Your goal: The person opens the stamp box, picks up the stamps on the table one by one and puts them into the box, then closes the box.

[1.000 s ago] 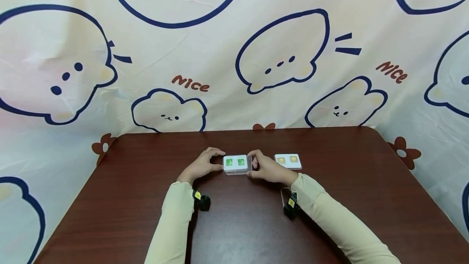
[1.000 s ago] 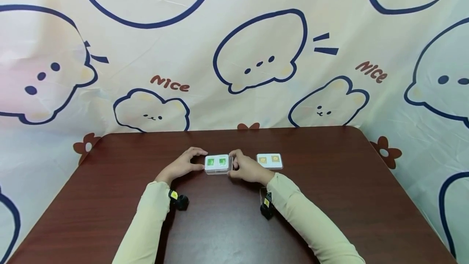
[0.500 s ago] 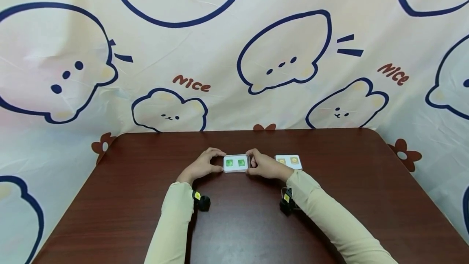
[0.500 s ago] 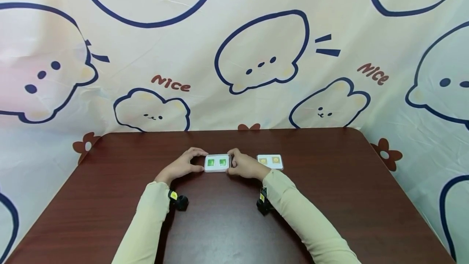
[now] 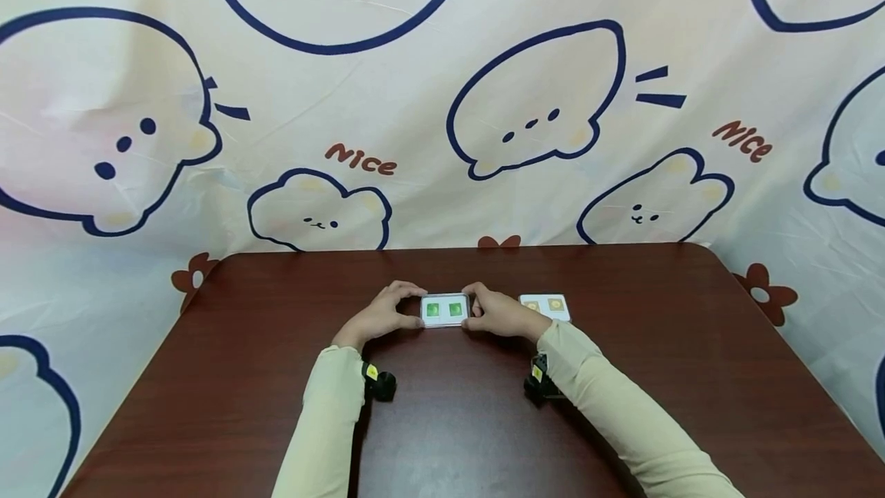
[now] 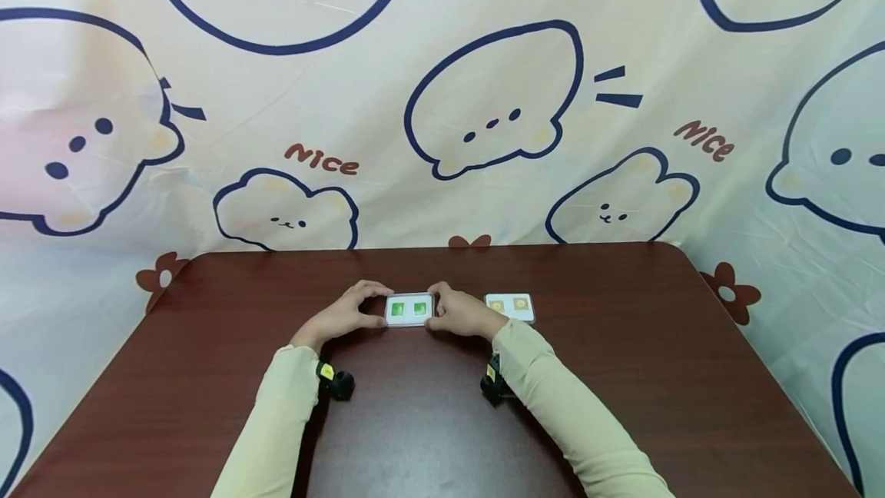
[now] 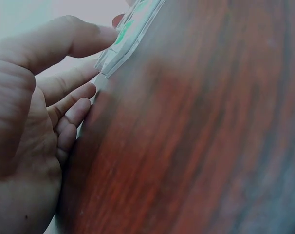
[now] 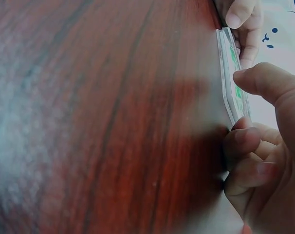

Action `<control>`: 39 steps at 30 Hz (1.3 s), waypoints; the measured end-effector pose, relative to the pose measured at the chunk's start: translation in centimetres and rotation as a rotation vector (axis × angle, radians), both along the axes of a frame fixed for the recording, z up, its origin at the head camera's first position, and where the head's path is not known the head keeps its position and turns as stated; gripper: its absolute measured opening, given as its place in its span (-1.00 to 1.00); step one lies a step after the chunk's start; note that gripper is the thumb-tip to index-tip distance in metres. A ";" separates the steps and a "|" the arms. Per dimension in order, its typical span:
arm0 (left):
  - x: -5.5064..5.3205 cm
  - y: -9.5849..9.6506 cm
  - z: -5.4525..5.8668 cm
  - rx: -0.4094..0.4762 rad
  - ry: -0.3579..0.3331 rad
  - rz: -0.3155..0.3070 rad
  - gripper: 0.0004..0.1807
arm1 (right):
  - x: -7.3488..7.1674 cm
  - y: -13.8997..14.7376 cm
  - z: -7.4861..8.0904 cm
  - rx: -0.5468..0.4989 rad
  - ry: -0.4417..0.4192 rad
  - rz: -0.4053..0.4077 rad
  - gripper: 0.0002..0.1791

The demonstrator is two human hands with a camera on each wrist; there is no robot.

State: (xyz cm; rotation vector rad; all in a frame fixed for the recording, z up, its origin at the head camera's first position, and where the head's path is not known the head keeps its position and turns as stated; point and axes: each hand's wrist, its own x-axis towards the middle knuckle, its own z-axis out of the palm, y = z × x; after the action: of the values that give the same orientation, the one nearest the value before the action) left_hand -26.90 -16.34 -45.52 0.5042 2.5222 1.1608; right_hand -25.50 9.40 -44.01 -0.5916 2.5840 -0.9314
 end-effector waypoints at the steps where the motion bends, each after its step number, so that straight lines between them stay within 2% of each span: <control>1: 0.0 0.0 0.0 -0.001 0.004 0.000 -0.41 | 0.0 0.0 0.0 0.002 0.001 -0.004 -0.39; 13: -0.2 -0.1 -0.2 -0.003 0.002 0.005 -0.40 | -0.2 -0.3 0.1 0.022 -0.031 -0.020 -0.39; 39: 0.1 0.0 0.1 0.018 0.004 0.014 -0.42 | -0.4 -0.3 -0.1 0.056 -0.017 -0.032 -0.37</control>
State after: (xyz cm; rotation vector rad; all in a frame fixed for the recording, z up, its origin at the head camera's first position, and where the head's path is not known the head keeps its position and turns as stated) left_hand -26.80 -16.35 -45.44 0.4948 2.5249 1.1902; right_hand -25.91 9.08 -44.16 -0.5267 2.6027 -0.8673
